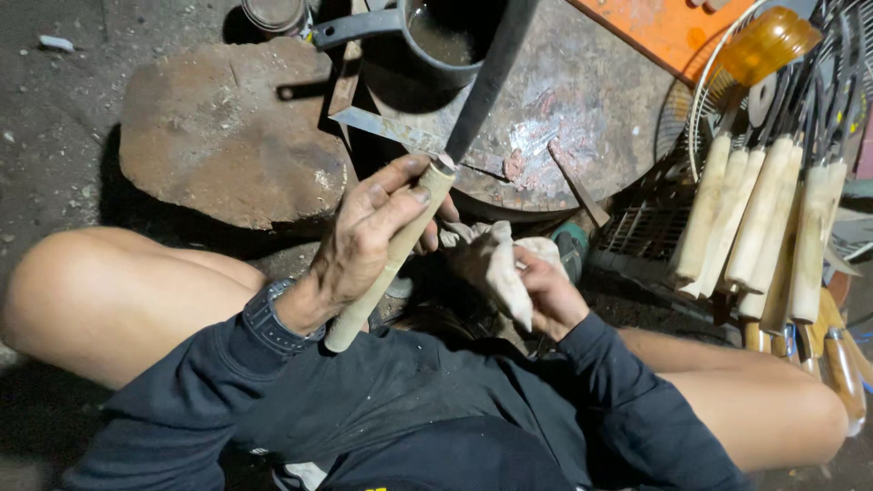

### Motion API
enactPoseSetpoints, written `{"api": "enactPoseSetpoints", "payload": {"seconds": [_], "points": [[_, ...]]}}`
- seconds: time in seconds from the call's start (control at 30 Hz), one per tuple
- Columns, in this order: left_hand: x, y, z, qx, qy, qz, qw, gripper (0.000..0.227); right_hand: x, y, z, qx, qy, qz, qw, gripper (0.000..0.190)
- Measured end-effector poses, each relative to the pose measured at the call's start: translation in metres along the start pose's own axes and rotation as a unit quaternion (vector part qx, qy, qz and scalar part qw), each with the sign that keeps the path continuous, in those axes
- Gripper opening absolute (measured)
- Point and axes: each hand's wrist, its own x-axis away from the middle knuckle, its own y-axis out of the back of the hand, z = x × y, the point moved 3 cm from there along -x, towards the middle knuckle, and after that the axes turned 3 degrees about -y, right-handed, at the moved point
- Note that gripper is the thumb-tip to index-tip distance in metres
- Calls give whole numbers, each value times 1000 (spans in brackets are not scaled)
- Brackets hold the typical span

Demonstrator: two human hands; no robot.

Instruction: The person inserts a metal blade into a wooden handle, taps it with a hammer, and uses a file to smooth the joint. They then wipe the handle with a cloth and place the finished tool among others.

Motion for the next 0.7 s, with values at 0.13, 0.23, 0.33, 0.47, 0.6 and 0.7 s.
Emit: {"api": "enactPoseSetpoints", "payload": {"seconds": [0.13, 0.23, 0.33, 0.47, 0.6, 0.7], "points": [[4, -3, 1, -7, 7, 3, 1000, 43, -13, 15, -74, 169, -132, -4, 977, 50], [7, -2, -2, 1, -5, 9, 1000, 38, -14, 37, -94, 182, -179, 103, 961, 42], [10, -1, 2, 74, 18, -1, 997, 38, -1, 57, -67, 256, -133, 59, 956, 41], [7, 0, 3, 129, 36, 12, 991, 35, 21, 43, 5, 315, -21, 6, 949, 41], [7, -7, 5, 137, 49, 13, 989, 37, 51, 6, 63, 364, 100, -53, 924, 41], [10, -22, 5, 108, 42, 7, 993, 40, 63, -24, 95, 376, 193, -78, 903, 40]]}}
